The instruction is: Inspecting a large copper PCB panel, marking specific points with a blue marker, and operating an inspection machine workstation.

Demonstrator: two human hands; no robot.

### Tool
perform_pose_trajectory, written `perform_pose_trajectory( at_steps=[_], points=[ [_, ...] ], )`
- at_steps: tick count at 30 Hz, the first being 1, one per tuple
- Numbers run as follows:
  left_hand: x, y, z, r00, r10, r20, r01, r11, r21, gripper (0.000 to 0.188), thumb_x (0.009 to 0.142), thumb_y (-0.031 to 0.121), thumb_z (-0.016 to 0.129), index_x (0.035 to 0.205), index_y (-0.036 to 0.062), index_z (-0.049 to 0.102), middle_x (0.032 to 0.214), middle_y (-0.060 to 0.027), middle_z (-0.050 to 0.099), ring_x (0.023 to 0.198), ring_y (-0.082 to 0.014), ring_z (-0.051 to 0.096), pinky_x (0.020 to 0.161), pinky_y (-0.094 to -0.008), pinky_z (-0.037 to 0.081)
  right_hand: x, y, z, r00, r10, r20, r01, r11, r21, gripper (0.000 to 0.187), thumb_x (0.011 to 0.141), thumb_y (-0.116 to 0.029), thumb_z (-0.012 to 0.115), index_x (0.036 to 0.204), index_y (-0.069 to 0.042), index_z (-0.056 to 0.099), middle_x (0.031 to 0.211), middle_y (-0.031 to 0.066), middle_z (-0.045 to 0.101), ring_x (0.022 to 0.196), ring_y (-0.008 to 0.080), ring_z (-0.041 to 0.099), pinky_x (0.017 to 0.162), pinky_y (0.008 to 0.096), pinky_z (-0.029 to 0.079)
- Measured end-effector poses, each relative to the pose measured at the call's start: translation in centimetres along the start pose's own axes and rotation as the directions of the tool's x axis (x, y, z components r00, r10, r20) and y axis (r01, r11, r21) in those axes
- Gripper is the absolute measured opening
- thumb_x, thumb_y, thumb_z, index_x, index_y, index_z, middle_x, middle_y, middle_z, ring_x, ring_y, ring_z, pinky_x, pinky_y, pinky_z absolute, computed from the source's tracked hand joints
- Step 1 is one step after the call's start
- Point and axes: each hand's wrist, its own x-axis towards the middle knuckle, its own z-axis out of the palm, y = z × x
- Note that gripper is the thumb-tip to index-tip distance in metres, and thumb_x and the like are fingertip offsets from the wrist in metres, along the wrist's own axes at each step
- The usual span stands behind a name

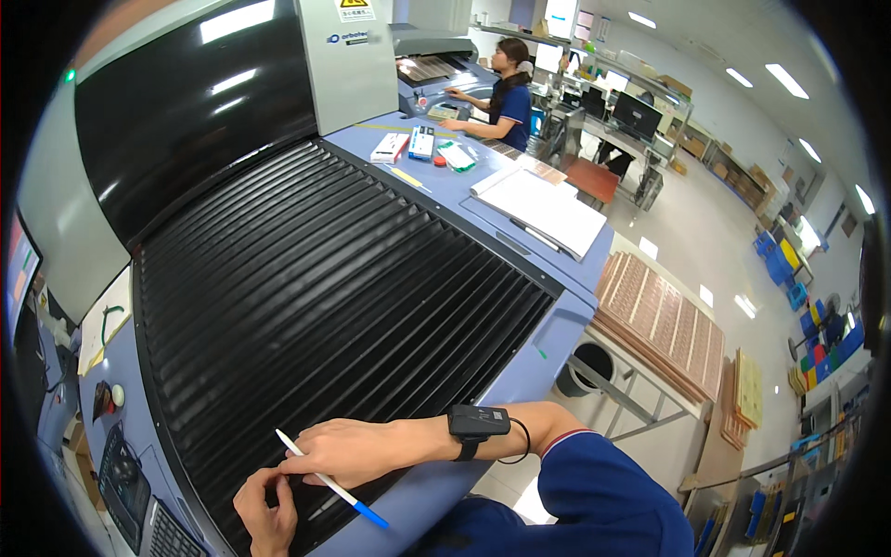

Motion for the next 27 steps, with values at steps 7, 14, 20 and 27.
perform_pose_trajectory(
  at_steps=[7,14,20,27],
  points=[
    [0.2,0.0,-0.3,0.999,0.02,0.043,-0.02,1.0,0.01,0.016,0.081,-0.01,0.068,0.093,-0.002,0.062,0.076,-0.0141,0.068,0.067,-0.0245,0.07,0.064,-0.0315,0.053,0.1,0.2,0.1,0.999,0.004,0.04,-0.003,1.0,-0.023,0.027,0.088,-0.013,0.071,0.111,0.0,0.063,0.086,0.0188,0.066,0.085,0.0383,0.066,0.074,0.0489,0.054],
    [-0.1,0.3,0.5,1.0,0.008,0.022,-0.008,1.0,0.003,0.012,0.08,-0.006,0.07,0.09,-0.0011,0.064,0.077,-0.0143,0.069,0.069,-0.0244,0.071,0.066,-0.0316,0.055,-0.7,0.3,0.4,0.997,0.029,0.067,-0.027,0.999,-0.037,0.03,0.09,-0.015,0.069,0.117,-0.002,0.062,0.086,0.0186,0.066,0.086,0.038,0.067,0.076,0.0488,0.054],
    [0.1,0.4,0.2,1.0,-0.013,0.021,0.014,0.999,-0.043,0.011,0.081,-0.006,0.069,0.089,-0.0009,0.064,0.074,-0.0148,0.069,0.065,-0.0235,0.071,0.064,-0.0312,0.055,-0.2,-0.4,-0.4,1.0,-0.008,0.003,0.008,1.0,0.022,0.02,0.09,-0.015,0.069,0.103,-0.001,0.064,0.079,0.021,0.067,0.08,0.0424,0.067,0.07,0.0515,0.052],
    [0.5,-0.3,-0.2,0.998,0.057,0.034,-0.056,0.998,-0.019,0.015,0.079,0.003,0.074,0.093,0.0039,0.069,0.076,-0.0112,0.071,0.065,-0.027,0.072,0.059,-0.0347,0.056,-0.1,-0.1,-0.1,1.0,-0.017,0.017,0.019,0.996,-0.085,0.035,0.091,-0.019,0.069,0.123,-0.006,0.062,0.094,0.0174,0.07,0.089,0.0361,0.069,0.077,0.0466,0.056]
  ],
)
